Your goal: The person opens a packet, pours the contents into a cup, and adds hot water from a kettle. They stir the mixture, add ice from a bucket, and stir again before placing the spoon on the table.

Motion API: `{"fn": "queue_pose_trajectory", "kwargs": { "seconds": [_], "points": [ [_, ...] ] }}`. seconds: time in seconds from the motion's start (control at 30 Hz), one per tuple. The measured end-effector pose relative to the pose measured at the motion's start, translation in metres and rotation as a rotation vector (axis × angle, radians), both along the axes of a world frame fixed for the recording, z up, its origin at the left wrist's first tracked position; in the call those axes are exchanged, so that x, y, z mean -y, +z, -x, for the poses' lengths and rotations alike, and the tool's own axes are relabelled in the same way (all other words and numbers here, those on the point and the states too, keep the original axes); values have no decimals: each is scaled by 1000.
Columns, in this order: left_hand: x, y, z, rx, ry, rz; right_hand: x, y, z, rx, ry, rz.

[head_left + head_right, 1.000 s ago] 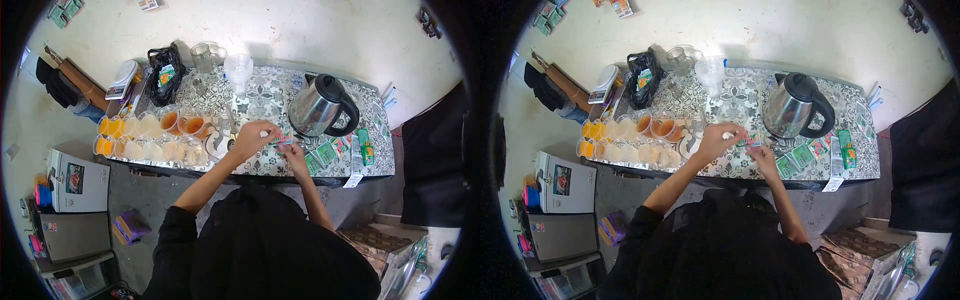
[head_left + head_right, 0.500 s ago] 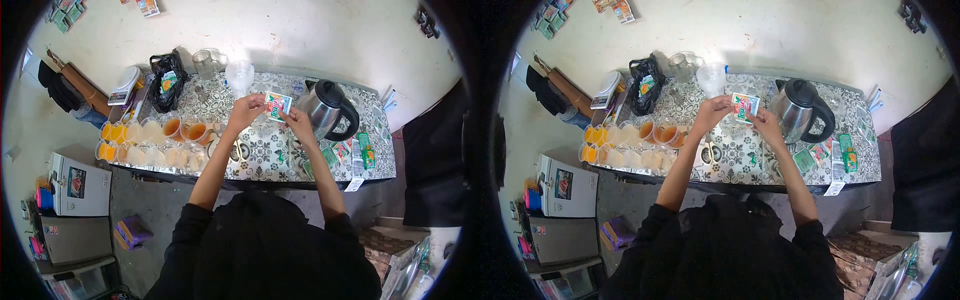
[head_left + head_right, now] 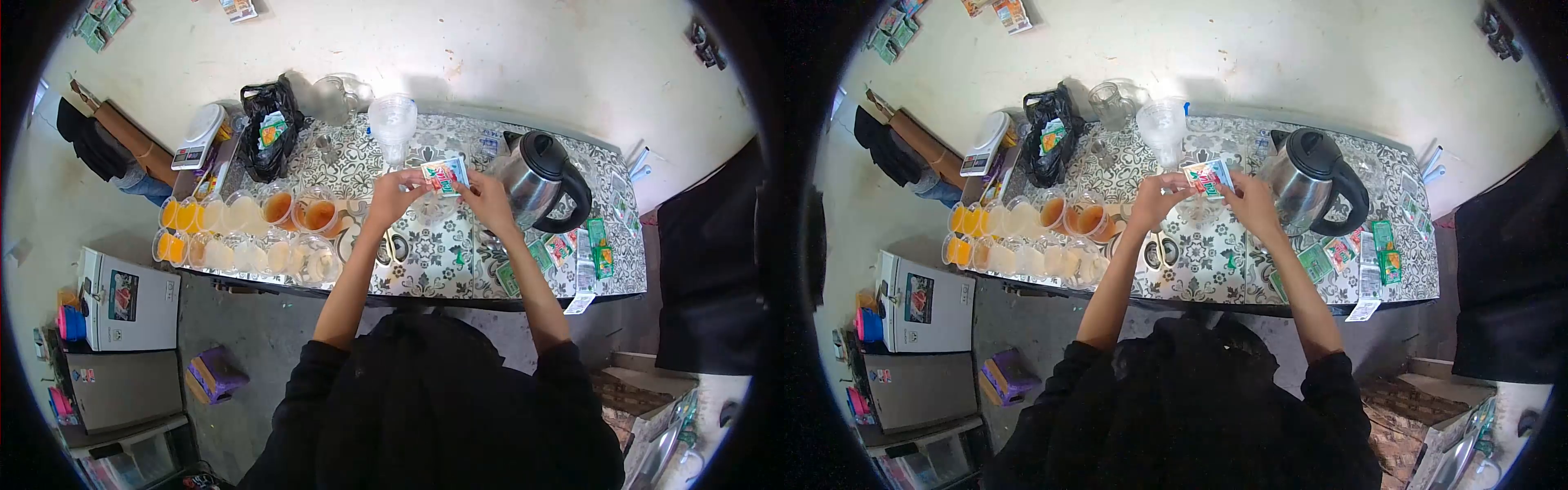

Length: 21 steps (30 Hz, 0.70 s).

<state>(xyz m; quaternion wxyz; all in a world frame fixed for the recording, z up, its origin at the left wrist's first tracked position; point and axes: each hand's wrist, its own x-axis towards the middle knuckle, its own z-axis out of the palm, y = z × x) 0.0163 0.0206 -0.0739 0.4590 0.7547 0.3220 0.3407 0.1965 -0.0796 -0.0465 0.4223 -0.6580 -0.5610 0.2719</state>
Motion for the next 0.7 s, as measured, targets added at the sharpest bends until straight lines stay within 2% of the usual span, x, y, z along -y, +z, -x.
{"fn": "queue_pose_trajectory", "kwargs": {
  "seconds": [0.1, 0.17, 0.27, 0.5, 0.57, 0.7],
  "points": [
    [6, 3, 1, 9, 14, 9, -1, -2, -2, 77, 12, 33],
    [7, 5, 0, -87, 39, 15, -1, 4, 0, 125, -18, 11],
    [8, 1, -2, 3, 66, 25, 0, 6, 2, 142, -22, -27],
    [8, 6, 0, -13, 112, -16, -6, 7, 9, 107, -59, -71],
    [5, 3, -1, 2, 105, 38, -7, 11, 10, 194, -62, -114],
    [5, 6, -1, -14, 132, -8, -8, 13, 10, 150, -54, -77]
  ]
}}
